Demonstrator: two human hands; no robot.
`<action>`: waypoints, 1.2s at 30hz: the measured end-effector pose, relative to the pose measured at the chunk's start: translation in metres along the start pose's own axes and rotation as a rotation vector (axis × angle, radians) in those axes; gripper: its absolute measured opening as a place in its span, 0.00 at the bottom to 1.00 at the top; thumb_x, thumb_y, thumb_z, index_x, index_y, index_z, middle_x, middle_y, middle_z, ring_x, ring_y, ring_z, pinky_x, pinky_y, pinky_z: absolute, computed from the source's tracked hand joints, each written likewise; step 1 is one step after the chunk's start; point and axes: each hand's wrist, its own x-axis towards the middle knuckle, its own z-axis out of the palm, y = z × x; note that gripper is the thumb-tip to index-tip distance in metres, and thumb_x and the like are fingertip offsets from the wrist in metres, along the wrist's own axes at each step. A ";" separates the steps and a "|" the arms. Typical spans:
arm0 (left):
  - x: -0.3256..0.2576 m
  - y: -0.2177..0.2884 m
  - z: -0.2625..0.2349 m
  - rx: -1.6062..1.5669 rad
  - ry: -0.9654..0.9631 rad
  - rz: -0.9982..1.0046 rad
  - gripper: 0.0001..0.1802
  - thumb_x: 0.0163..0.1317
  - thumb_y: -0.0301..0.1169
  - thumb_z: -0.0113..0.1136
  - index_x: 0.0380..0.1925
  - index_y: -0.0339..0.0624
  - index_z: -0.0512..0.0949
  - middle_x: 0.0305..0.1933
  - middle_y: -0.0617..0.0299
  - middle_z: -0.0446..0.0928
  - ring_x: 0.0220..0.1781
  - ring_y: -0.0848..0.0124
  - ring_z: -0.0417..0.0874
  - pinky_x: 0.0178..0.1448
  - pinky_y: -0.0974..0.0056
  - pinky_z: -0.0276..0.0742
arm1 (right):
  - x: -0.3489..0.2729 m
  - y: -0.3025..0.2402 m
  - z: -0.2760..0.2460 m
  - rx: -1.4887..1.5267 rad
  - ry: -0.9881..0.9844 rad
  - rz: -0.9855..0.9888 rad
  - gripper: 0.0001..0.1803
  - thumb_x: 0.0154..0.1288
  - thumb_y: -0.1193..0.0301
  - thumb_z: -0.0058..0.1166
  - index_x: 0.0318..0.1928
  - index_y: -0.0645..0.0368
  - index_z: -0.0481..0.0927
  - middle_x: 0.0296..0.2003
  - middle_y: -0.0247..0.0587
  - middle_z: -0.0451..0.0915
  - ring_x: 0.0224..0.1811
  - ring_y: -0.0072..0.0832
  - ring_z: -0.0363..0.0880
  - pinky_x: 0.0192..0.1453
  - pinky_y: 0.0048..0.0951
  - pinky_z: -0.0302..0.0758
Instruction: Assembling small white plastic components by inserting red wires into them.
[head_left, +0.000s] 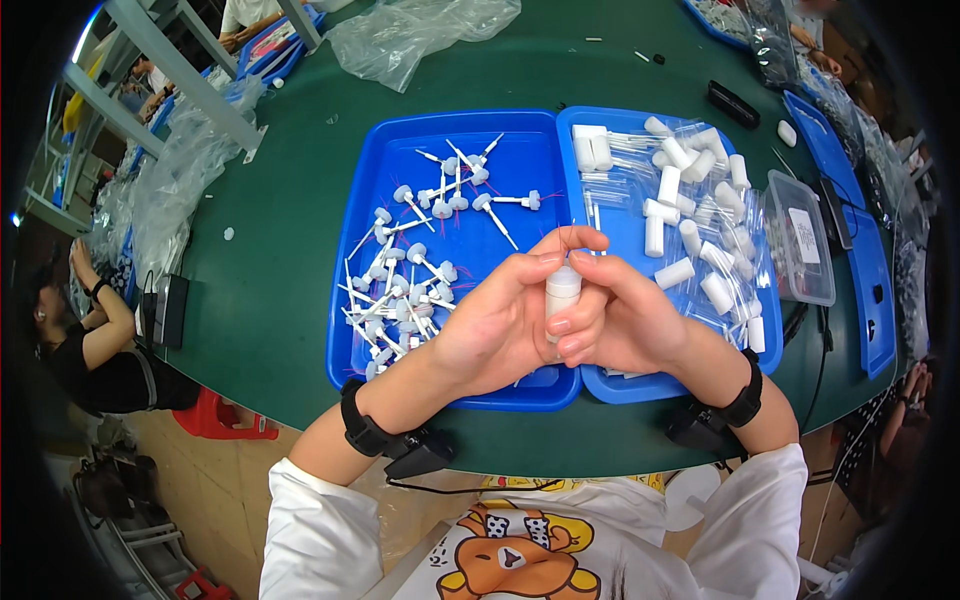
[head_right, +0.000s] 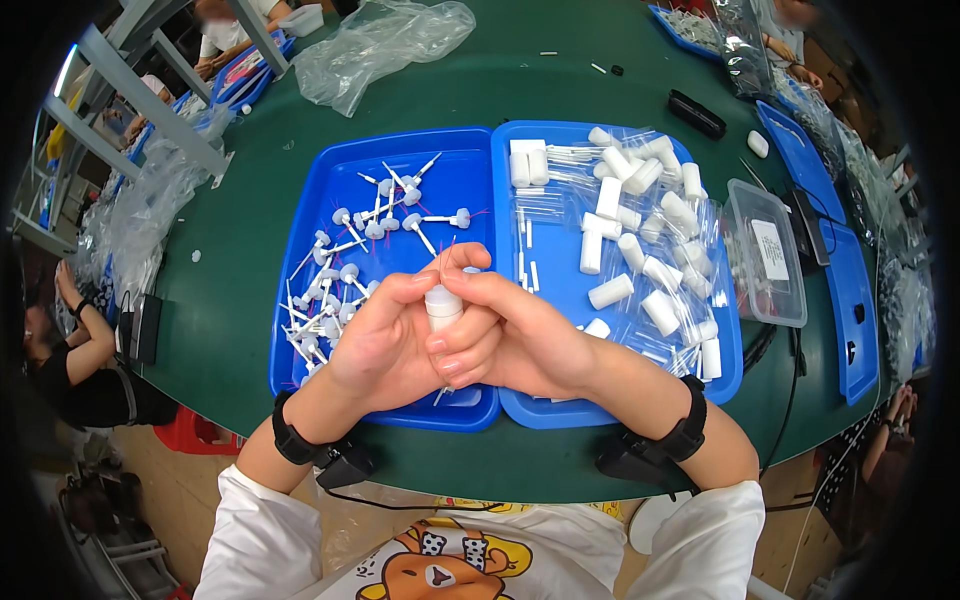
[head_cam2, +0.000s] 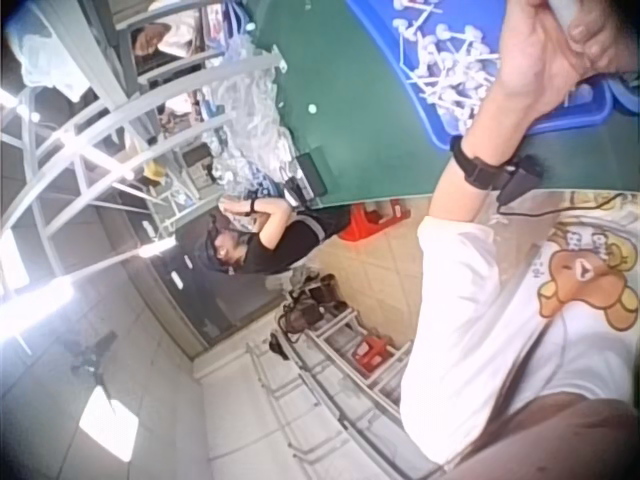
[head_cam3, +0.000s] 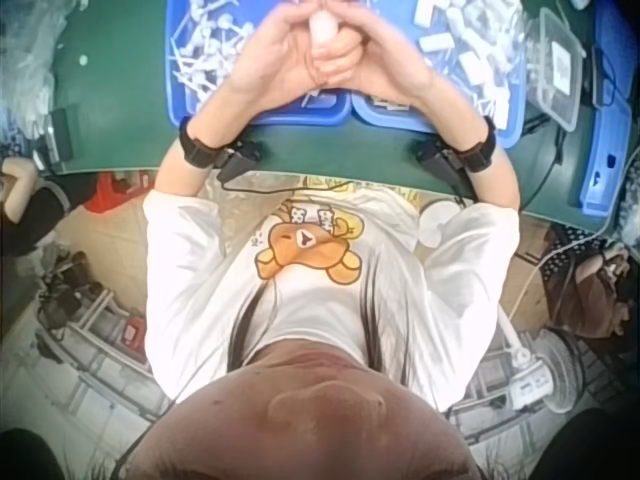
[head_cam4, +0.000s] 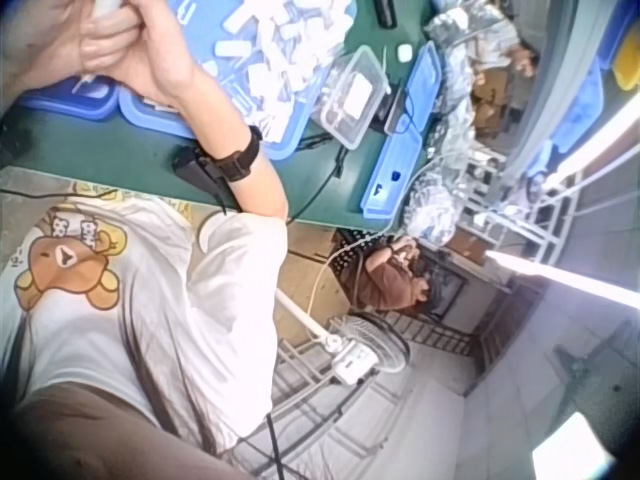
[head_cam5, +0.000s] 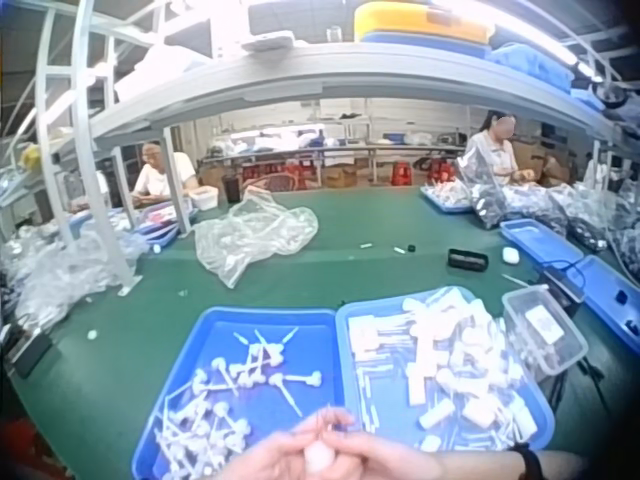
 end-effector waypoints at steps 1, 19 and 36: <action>-0.001 0.001 -0.001 0.008 -0.018 -0.019 0.19 0.68 0.39 0.33 0.55 0.44 0.58 0.23 0.63 0.62 0.26 0.72 0.66 0.34 0.68 0.65 | -0.001 0.000 -0.001 0.001 -0.012 0.019 0.29 0.70 0.54 0.29 0.32 0.65 0.78 0.27 0.45 0.79 0.30 0.33 0.79 0.38 0.29 0.77; -0.005 0.002 0.002 0.155 0.127 -0.104 0.26 0.62 0.39 0.33 0.59 0.39 0.58 0.21 0.65 0.60 0.22 0.72 0.64 0.31 0.66 0.64 | 0.005 0.006 0.000 -0.078 -0.041 0.198 0.25 0.70 0.55 0.33 0.16 0.53 0.57 0.16 0.26 0.57 0.32 0.27 0.77 0.64 0.53 0.63; -0.007 0.008 0.013 0.301 0.190 -0.174 0.24 0.62 0.36 0.34 0.57 0.40 0.57 0.25 0.64 0.65 0.25 0.73 0.67 0.32 0.68 0.68 | 0.001 0.004 -0.006 -0.186 -0.208 0.136 0.28 0.69 0.54 0.36 0.43 0.73 0.68 0.34 0.62 0.74 0.41 0.49 0.77 0.47 0.45 0.77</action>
